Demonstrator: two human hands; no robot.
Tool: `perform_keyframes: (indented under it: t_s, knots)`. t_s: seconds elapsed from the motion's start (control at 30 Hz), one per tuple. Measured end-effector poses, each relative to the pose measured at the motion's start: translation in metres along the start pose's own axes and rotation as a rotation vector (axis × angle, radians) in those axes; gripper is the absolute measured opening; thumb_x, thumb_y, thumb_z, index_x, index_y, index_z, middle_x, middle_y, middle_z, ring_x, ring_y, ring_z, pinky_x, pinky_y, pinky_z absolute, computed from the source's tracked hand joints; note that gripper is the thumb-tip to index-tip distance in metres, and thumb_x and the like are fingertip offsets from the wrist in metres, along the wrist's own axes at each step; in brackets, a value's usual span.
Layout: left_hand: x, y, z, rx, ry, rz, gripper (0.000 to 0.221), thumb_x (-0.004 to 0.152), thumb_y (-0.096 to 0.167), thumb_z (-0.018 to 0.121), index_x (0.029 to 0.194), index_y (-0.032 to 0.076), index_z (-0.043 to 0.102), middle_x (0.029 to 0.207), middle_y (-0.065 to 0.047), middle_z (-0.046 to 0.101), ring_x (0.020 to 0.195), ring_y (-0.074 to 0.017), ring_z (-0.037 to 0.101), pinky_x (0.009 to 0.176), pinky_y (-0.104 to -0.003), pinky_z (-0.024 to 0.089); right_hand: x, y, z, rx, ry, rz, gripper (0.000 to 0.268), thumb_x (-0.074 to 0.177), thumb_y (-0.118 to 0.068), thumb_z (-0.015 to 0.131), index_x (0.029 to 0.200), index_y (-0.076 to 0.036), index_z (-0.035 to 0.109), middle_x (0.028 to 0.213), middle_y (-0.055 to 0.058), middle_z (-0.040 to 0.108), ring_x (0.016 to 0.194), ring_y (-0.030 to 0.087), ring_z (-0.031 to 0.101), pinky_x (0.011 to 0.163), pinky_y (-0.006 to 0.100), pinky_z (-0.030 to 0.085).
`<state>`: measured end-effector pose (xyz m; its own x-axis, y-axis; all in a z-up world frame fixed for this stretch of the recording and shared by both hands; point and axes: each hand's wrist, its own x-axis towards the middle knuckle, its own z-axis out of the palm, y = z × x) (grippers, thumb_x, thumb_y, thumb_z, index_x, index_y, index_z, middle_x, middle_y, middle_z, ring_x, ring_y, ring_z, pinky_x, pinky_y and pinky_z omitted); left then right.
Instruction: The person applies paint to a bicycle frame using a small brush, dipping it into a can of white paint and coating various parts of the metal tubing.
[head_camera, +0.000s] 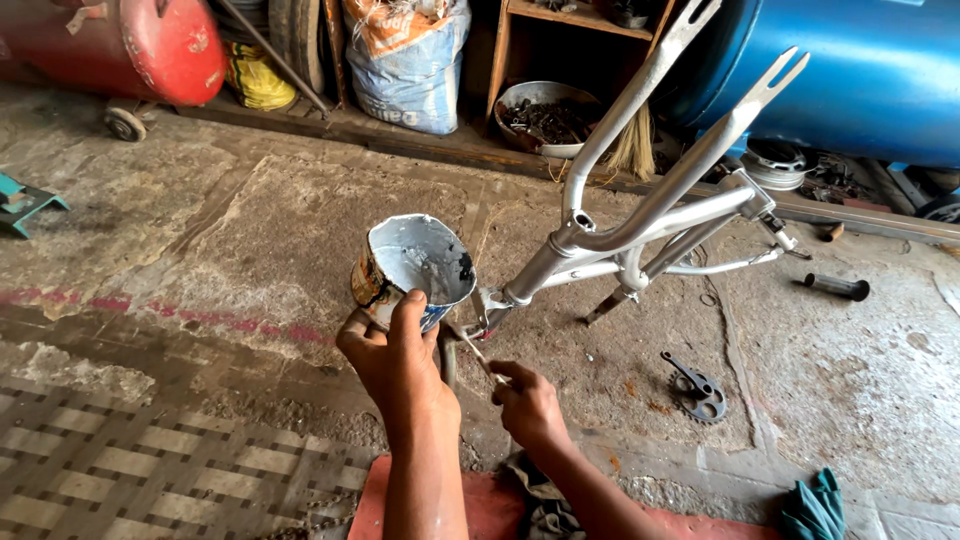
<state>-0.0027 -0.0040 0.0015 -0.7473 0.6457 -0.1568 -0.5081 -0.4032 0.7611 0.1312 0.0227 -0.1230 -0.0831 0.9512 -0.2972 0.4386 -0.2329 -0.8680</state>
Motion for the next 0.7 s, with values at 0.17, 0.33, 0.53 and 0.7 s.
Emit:
perform_keyframes:
  t_s: [0.17,0.33,0.53,0.7]
  knots:
    - [0.002,0.000,-0.003,0.028,0.012,0.001,0.063,0.079,0.018,0.075,0.127,0.003,0.037,0.125,-0.015,0.053,0.109,-0.0219,0.060,0.089,-0.040,0.053,0.003,-0.002,-0.001,0.166,0.000,0.203,0.041,0.100,-0.008,0.054,0.136,-0.021,0.068,0.093,0.009,0.072,0.051,0.009,0.045,0.042,0.027,0.041]
    - [0.003,0.001,-0.002,0.020,0.018,0.000,0.063,0.078,0.018,0.075,0.126,0.003,0.037,0.125,-0.015,0.053,0.110,-0.0219,0.060,0.091,-0.042,0.054,0.000,-0.009,0.004,0.018,0.092,0.206,0.043,0.102,-0.010,0.048,0.139,-0.024,0.065,0.097,0.006,0.072,0.051,0.010,0.044,0.042,0.025,0.039]
    - [0.001,0.003,-0.001,0.029,0.015,-0.037,0.064,0.077,0.018,0.075,0.128,0.005,0.038,0.125,-0.017,0.054,0.112,-0.0235,0.061,0.093,-0.043,0.054,-0.011,0.003,0.022,0.268,-0.103,0.155,0.042,0.101,-0.009,0.053,0.140,-0.019,0.064,0.098,0.017,0.070,0.056,0.009,0.050,0.044,0.025,0.041]
    - [0.004,0.005,-0.006,0.017,0.023,-0.006,0.064,0.077,0.017,0.076,0.126,0.003,0.037,0.126,-0.017,0.053,0.113,-0.0239,0.061,0.094,-0.045,0.055,0.001,0.003,0.020,0.064,0.106,0.227,0.043,0.100,-0.010,0.052,0.138,-0.026,0.066,0.102,0.009,0.072,0.058,0.009,0.053,0.046,0.025,0.045]
